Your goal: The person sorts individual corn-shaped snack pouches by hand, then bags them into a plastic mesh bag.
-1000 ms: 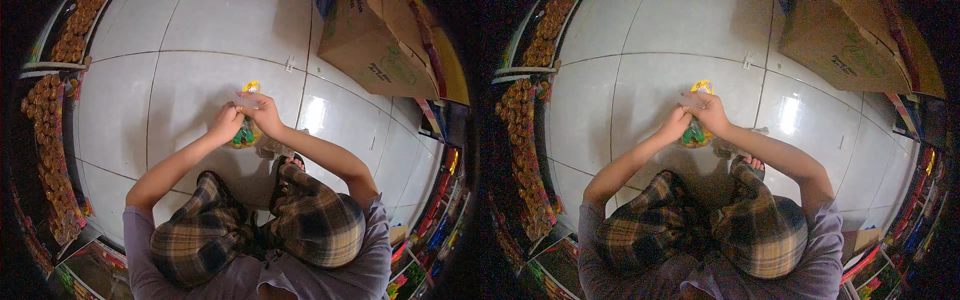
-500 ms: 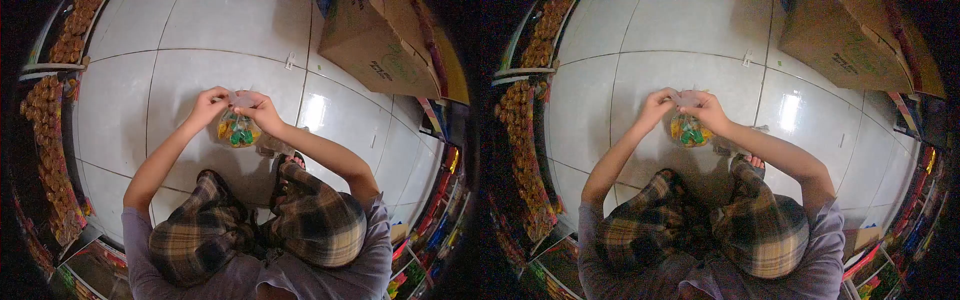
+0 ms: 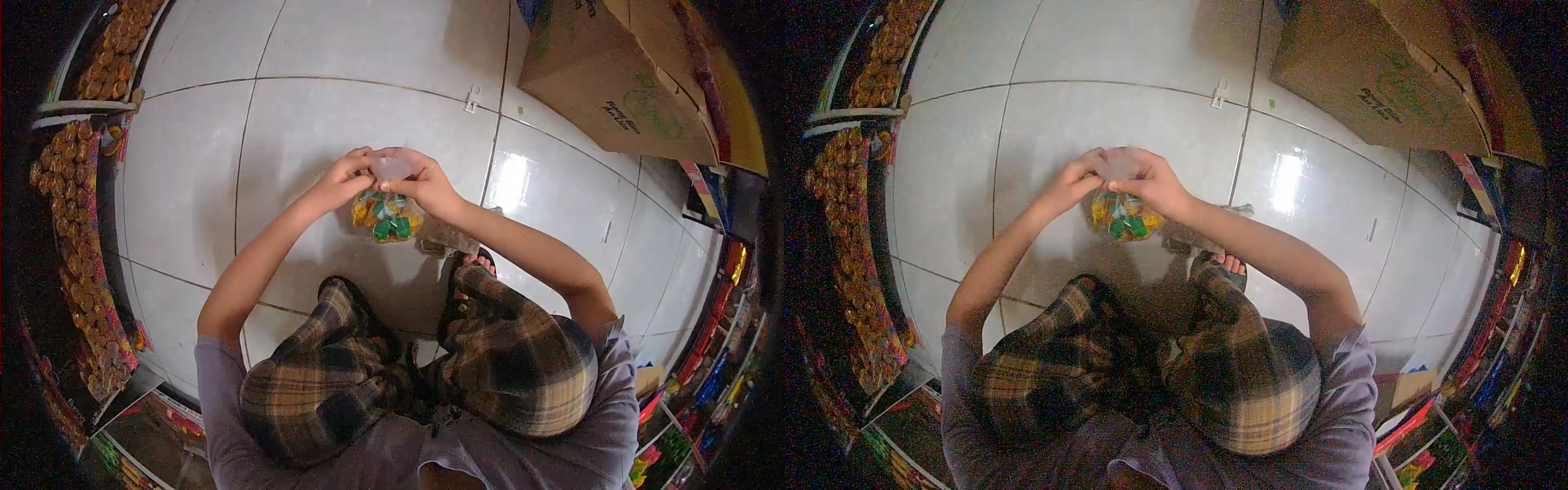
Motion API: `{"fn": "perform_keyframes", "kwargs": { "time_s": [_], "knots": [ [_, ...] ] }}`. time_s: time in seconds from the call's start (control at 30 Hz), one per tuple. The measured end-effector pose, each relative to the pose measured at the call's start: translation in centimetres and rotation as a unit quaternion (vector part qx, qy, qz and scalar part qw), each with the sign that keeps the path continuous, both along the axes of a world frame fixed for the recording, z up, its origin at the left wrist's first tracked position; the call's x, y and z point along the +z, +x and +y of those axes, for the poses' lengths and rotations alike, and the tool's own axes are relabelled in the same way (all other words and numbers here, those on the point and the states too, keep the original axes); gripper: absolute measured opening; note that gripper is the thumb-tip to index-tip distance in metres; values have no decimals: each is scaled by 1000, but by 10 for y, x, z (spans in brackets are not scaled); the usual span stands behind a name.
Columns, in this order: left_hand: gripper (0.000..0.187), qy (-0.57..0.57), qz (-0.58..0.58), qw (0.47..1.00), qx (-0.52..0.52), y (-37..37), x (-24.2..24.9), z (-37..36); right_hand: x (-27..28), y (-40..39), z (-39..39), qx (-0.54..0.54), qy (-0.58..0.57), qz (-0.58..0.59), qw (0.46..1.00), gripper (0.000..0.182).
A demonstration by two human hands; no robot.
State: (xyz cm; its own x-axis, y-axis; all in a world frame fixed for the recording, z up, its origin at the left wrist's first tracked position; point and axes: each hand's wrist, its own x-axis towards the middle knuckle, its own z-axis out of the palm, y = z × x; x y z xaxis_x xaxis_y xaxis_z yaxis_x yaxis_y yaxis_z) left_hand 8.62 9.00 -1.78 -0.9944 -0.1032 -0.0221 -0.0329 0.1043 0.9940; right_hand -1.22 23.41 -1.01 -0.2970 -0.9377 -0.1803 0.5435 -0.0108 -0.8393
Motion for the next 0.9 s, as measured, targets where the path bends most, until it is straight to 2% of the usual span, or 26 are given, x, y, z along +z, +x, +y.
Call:
{"fn": "perform_keyframes", "kwargs": {
  "time_s": [0.03, 0.07, 0.1, 0.13, 0.17, 0.23, 0.27, 0.3, 0.33, 0.37, 0.43, 0.47, 0.53, 0.57, 0.63, 0.67, 0.73, 0.8, 0.9],
  "knots": [
    [9, 55, -3, 998, 3, 0, 3, 2, 1, -2, -1, 1, 0, 0, 1000, 37],
    [9, 55, -3, 998, 3, 0, 7, 2, 2, -5, -2, 17, -3, 46, 999, 37],
    [12, 110, -42, 993, 19, 1, 13, -1, 2, -7, -4, 33, -7, 93, 995, 37],
    [14, 163, -82, 983, 34, 1, 22, -3, 3, -10, -4, 34, -8, 93, 995, 37],
    [14, 162, -82, 983, 35, 1, 30, 0, 3, -12, -4, 40, 2, 99, 994, 35],
    [18, 78, -145, 985, 53, -2, 43, 14, 4, -11, -4, 44, 12, 104, 994, 34],
    [18, 78, -145, 985, 53, -2, 46, 17, 5, -9, -5, 46, -1, 82, 996, 32],
    [21, 102, -198, 971, 90, -3, 47, 20, 5, -7, -5, 47, -14, 60, 997, 31],
    [24, 126, -250, 952, 127, -3, 47, 22, 3, -7, -5, 49, -12, 60, 997, 31],
    [24, 127, -250, 951, 128, -2, 47, 23, 0, -8, -6, 52, -7, 70, 996, 29],
    [20, -89, -193, 977, 3, 0, 47, 19, -7, -13, -10, 52, -4, 79, 995, 28],
    [20, -89, -193, 977, 2, 0, 49, 20, -10, -16, -11, 41, -16, 110, 993, 26],
    [14, -257, -71, 964, -18, 1, 52, 22, -13, -21, -12, 30, -26, 143, 989, 25],
    [14, -256, -71, 964, -18, 2, 51, 22, -13, -23, -12, 48, -18, 103, 993, 24],
    [13, -319, 83, 944, -34, 3, 49, 20, -13, -26, -12, 64, -12, 63, 996, 24],
    [13, -318, 82, 944, -34, 3, 50, 20, -13, -27, -12, 72, -3, 62, 995, 23],
    [12, -252, 69, 960, -102, 4, 53, 19, -11, -29, -11, 81, 7, 62, 995, 23],
    [12, -250, 57, 962, -95, 6, 48, 18, -11, -33, -10, 90, 14, 20, 996, 21],
    [12, -262, 40, 960, -86, 14, 40, 11, -15, -35, -8, 67, 10, 16, 998, 16]
  ]
}}
